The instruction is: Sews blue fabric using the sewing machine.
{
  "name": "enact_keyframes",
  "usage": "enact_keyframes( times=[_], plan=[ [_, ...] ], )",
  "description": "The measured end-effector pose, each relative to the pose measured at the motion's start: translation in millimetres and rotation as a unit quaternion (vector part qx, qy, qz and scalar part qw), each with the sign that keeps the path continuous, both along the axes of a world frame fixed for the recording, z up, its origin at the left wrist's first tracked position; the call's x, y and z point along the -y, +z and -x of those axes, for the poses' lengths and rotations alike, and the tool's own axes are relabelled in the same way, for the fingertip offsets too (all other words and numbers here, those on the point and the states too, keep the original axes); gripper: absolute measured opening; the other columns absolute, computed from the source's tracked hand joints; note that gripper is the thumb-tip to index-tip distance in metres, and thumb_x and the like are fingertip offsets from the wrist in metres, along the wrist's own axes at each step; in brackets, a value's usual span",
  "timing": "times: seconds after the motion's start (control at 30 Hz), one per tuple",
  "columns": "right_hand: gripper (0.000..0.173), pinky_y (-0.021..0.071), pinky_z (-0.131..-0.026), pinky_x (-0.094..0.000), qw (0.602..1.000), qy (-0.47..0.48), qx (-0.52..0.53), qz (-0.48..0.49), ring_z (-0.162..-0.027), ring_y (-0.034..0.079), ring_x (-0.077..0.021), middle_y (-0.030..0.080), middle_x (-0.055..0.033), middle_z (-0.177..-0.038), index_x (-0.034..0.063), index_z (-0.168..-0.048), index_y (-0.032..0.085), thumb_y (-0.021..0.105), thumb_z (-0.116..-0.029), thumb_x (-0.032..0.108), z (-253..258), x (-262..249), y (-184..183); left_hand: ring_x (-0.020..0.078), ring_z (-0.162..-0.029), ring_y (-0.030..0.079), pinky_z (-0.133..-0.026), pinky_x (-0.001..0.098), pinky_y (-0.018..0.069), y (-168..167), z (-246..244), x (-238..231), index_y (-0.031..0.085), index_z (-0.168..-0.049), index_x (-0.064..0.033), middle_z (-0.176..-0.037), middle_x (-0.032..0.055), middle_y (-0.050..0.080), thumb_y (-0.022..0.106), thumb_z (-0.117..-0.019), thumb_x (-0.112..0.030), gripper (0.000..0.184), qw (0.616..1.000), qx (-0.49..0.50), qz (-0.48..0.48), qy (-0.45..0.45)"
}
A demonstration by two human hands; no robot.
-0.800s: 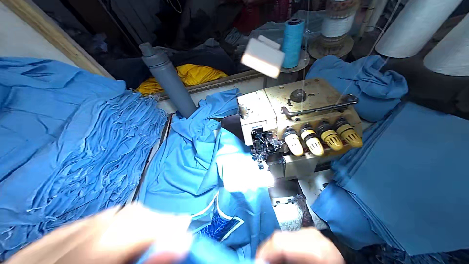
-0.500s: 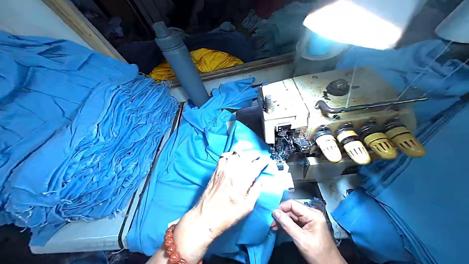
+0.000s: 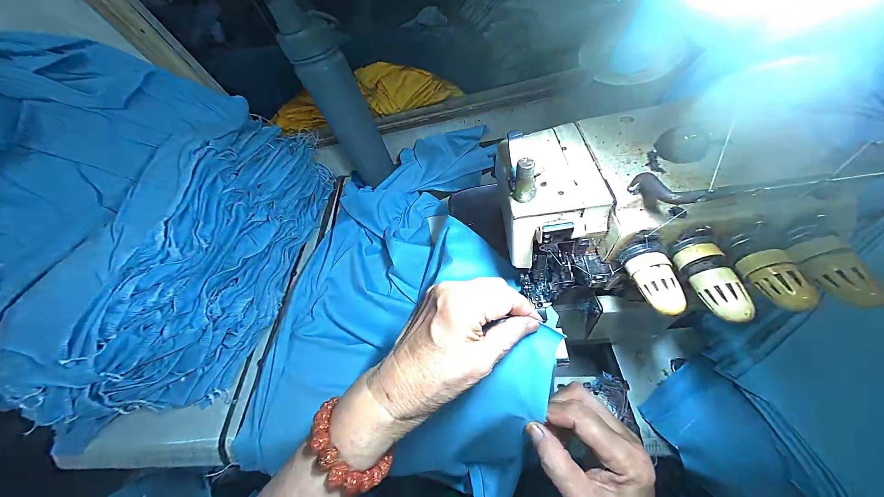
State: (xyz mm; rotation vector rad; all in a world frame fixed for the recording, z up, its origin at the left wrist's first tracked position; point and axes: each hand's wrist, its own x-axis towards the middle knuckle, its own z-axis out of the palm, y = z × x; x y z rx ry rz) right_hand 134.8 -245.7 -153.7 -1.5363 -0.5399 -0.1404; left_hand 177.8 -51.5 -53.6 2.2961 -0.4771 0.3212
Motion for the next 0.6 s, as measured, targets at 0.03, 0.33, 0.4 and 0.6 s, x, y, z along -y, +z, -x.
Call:
enact_keyframes(
  times=[0.03, 0.33, 0.4, 0.6],
  plan=[
    [0.004, 0.0491, -0.08, -0.0116, 1.0, -0.016, -0.01, -0.004, -0.09, 0.058, -0.0015, 0.062, -0.0027, -0.09, 0.0056, -0.085, 0.071, 0.074, -0.0852, 0.009, -1, 0, -2, -0.0023, -0.078, 0.064, -0.068, 0.0143, 0.0524, -2, -3, 1, 0.077, -0.088, -0.013, -0.084, -0.0083, 0.07, 0.068, -0.0941, -0.016, 0.012, 1.0, 0.002, -0.01, 0.014],
    [0.01, 0.0586, -0.079, -0.0189, 0.984, 0.048, -0.149, -0.086, -0.086, 0.069, 0.0007, 0.074, 0.0031, -0.089, 0.0022, -0.088, 0.072, 0.067, -0.0845, -0.007, 7, 5, -7, -0.0019, -0.071, 0.061, -0.059, 0.0184, 0.0469, -14, -6, 7, 0.074, -0.076, -0.0204, -0.073, -0.0124, 0.064, 0.068, -0.0882, -0.023, 0.013, 0.994, -0.022, -0.084, 0.071],
    [0.02, 0.0566, -0.069, -0.0168, 0.971, 0.06, -0.201, -0.112, -0.073, 0.066, 0.0033, 0.072, 0.0089, -0.081, 0.0059, -0.095, 0.065, 0.065, -0.084, -0.011, 11, 6, -1, 0.0001, -0.069, 0.057, -0.056, 0.0195, 0.0431, -15, -3, 12, 0.071, -0.077, -0.0202, -0.071, -0.0116, 0.059, 0.067, -0.0888, -0.023, 0.012, 0.99, -0.006, -0.109, 0.087],
    [0.035, 0.0507, -0.061, -0.0133, 0.955, 0.082, -0.234, -0.161, -0.067, 0.061, 0.005, 0.065, 0.0134, -0.077, 0.0164, -0.098, 0.053, 0.063, -0.0798, -0.012, 6, 18, 8, 0.0141, -0.069, 0.062, -0.056, 0.0253, 0.0495, -25, 7, 22, 0.073, -0.081, -0.0084, -0.078, 0.0029, 0.063, 0.06, -0.0945, -0.013, 0.019, 0.962, 0.157, -0.21, 0.076]
  ],
)
